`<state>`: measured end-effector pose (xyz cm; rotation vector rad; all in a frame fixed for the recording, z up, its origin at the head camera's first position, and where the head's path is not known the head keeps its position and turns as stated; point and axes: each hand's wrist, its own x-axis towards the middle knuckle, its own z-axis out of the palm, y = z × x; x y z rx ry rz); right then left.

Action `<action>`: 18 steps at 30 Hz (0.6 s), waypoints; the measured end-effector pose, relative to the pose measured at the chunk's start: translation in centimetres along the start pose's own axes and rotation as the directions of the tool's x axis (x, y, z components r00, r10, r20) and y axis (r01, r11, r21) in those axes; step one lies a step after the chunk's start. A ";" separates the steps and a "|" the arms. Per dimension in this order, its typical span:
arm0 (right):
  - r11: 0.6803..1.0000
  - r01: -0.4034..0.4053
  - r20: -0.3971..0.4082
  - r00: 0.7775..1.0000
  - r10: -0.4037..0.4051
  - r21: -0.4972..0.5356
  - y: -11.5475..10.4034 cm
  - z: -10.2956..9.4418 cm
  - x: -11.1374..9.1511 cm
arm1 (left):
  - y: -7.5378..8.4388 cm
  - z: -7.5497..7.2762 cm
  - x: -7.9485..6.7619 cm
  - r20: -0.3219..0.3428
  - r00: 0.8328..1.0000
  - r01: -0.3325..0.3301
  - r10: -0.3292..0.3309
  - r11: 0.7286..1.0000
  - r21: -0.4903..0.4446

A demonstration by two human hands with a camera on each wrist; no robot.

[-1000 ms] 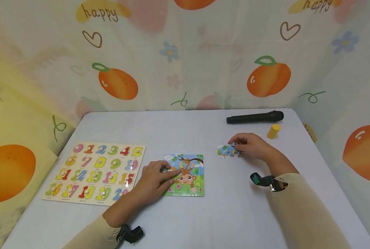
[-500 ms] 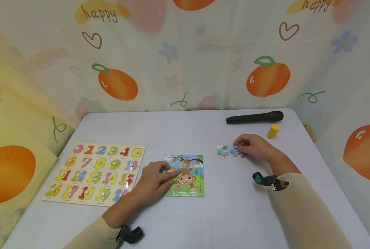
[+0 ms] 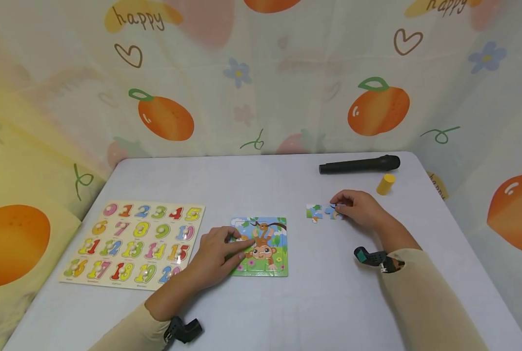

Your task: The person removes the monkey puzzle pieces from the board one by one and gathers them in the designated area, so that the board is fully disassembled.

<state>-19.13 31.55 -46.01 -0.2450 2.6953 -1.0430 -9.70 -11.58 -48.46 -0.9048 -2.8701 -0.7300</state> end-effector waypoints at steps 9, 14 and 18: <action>0.997 0.050 -0.063 0.997 -0.054 -0.058 0.2 0.9 -0.2 | 0.0 0.0 -0.1 -0.008 1.000 -0.002 0.002 1.000 -0.006; 0.995 0.055 -0.077 0.995 -0.061 -0.079 0.0 1.1 -0.3 | 0.0 0.0 -0.1 -0.008 1.000 -0.002 0.002 1.000 0.000; 0.996 0.055 -0.087 0.994 -0.061 -0.077 0.0 1.2 -0.4 | 0.0 0.0 -0.1 -0.001 1.000 0.004 -0.004 1.000 0.004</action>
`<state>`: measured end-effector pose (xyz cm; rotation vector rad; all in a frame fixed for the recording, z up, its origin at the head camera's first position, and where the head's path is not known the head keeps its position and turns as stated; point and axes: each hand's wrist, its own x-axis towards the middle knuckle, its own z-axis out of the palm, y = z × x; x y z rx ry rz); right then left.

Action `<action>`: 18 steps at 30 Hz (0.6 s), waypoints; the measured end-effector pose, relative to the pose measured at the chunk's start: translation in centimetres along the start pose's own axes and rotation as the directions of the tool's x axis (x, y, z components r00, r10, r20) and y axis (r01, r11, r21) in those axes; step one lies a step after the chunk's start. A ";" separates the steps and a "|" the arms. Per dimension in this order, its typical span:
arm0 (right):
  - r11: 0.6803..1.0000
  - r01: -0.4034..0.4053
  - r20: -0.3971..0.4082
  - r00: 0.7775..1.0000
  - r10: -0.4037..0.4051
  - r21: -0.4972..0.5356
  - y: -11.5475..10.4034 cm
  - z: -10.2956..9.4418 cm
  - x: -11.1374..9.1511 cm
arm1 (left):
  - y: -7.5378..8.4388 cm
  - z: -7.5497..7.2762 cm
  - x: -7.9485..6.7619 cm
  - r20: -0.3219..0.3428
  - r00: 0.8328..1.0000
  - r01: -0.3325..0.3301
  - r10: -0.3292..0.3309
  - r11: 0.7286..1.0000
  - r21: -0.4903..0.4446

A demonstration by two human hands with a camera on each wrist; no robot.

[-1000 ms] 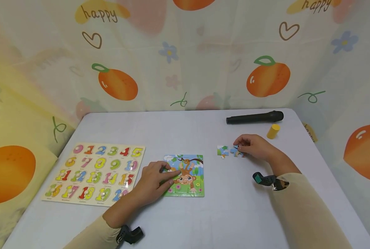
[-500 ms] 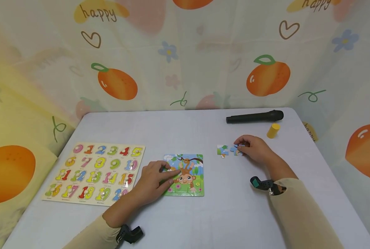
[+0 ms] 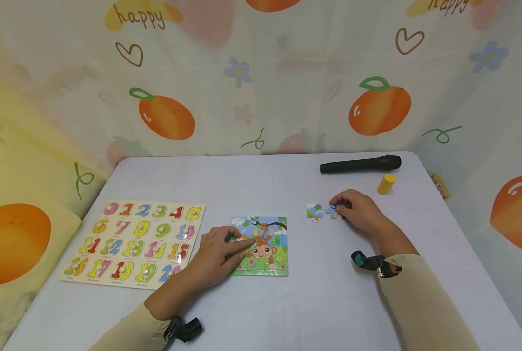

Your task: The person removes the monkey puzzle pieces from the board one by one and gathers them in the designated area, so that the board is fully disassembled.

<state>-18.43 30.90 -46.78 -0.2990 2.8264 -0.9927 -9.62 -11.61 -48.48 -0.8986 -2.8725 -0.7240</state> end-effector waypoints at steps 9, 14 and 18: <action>0.991 -0.059 0.041 0.998 0.054 0.123 -0.1 -0.6 -0.1 | 0.4 -0.3 -0.1 0.012 1.000 0.010 -0.010 1.000 -0.006; 0.977 -0.100 0.071 0.994 0.088 0.186 -0.8 -1.3 -0.1 | 0.7 -0.5 0.0 0.004 1.000 0.011 -0.011 1.000 -0.009; 0.976 -0.104 0.074 0.993 0.091 0.192 -1.6 -1.6 0.0 | 1.2 -0.7 0.2 -0.019 1.000 -0.006 0.006 1.000 -0.024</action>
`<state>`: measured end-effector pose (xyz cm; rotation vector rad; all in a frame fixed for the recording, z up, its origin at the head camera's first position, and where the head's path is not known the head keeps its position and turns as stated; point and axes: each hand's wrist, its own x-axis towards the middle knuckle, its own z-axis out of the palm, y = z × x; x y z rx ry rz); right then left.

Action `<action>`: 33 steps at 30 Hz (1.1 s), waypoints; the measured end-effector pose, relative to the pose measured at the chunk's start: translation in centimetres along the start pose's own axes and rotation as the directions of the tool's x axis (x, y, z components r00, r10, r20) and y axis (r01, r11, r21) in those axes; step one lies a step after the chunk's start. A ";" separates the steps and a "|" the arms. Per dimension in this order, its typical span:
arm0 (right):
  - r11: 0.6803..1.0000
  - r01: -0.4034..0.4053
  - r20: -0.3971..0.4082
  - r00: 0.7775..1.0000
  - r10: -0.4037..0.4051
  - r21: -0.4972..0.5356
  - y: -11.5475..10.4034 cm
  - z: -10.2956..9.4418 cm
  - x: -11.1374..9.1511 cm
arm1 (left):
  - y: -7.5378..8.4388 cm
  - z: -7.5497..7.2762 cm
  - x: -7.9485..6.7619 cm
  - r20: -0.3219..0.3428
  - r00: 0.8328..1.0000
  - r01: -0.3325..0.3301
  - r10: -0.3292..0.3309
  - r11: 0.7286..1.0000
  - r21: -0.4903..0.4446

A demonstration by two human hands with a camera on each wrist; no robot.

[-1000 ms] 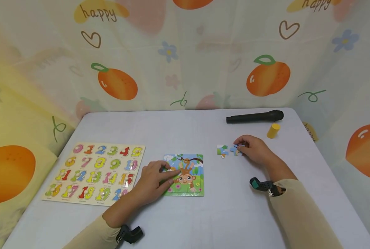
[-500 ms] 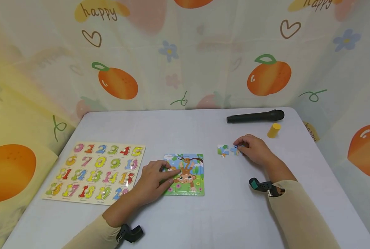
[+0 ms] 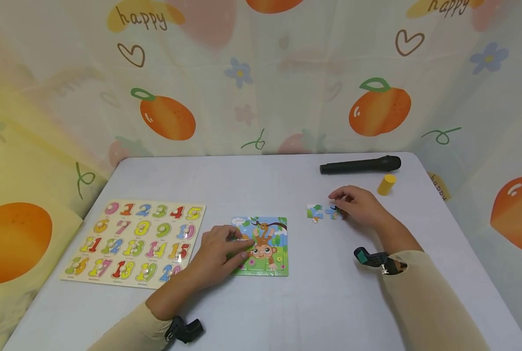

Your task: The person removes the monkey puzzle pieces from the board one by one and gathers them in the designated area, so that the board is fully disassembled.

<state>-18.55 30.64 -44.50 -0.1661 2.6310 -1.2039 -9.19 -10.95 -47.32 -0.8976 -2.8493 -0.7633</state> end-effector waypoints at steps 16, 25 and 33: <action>0.982 0.180 0.069 0.981 -0.184 0.057 -4.5 2.3 1.0 | 1.5 1.6 1.9 -0.032 0.992 -0.127 0.126 0.992 -0.027; 0.964 0.217 0.154 0.958 -0.241 0.153 -5.8 5.0 2.0 | 1.2 2.3 1.9 -0.039 0.990 -0.137 0.136 0.991 -0.014; 0.914 0.363 0.181 0.901 -0.394 0.184 -6.7 8.5 2.2 | 1.2 2.3 2.0 -0.027 0.993 -0.114 0.114 0.993 -0.007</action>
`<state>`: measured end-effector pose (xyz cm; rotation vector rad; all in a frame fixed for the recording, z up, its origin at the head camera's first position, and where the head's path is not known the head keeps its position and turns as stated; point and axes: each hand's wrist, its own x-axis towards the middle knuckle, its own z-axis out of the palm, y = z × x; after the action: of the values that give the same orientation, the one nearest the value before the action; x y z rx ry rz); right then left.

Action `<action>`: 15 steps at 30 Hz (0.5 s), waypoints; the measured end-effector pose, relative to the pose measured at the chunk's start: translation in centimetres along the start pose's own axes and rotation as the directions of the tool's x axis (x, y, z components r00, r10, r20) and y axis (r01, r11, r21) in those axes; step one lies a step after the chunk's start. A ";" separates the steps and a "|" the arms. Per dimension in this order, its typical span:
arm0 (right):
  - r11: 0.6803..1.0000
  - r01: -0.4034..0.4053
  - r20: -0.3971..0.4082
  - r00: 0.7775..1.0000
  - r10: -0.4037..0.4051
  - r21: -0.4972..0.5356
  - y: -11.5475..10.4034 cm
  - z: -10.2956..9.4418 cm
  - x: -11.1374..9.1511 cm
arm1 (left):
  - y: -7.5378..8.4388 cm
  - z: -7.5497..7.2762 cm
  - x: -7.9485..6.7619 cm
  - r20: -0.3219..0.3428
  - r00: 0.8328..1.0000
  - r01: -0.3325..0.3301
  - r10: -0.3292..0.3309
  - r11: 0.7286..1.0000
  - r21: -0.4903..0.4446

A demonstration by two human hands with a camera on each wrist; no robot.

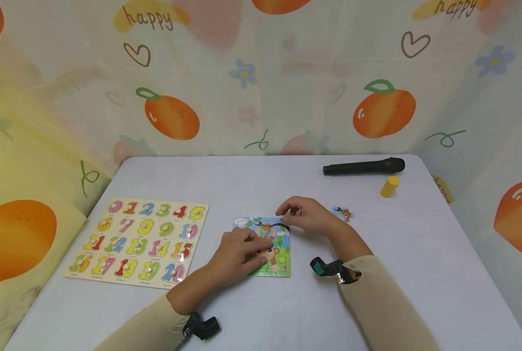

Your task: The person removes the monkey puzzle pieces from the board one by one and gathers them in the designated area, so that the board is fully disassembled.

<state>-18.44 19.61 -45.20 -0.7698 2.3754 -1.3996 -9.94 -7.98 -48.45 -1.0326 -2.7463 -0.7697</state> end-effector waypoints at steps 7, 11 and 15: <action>0.997 0.072 0.001 0.997 -0.072 0.007 0.6 2.3 0.2 | 0.0 0.2 0.0 -0.011 1.000 0.003 -0.004 1.000 -0.024; 0.999 0.050 -0.010 0.999 -0.050 -0.007 0.9 3.0 0.1 | -0.1 0.3 -0.1 -0.011 1.000 0.009 -0.010 1.000 -0.021; 0.995 0.070 0.002 0.998 -0.070 -0.065 1.0 3.2 0.1 | -0.3 0.3 -0.1 -0.002 1.000 0.022 -0.022 0.999 -0.028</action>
<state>-17.21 17.61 -47.66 -0.8780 2.4268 -1.3551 -9.98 -8.08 -48.85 -1.0072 -2.7575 -0.8137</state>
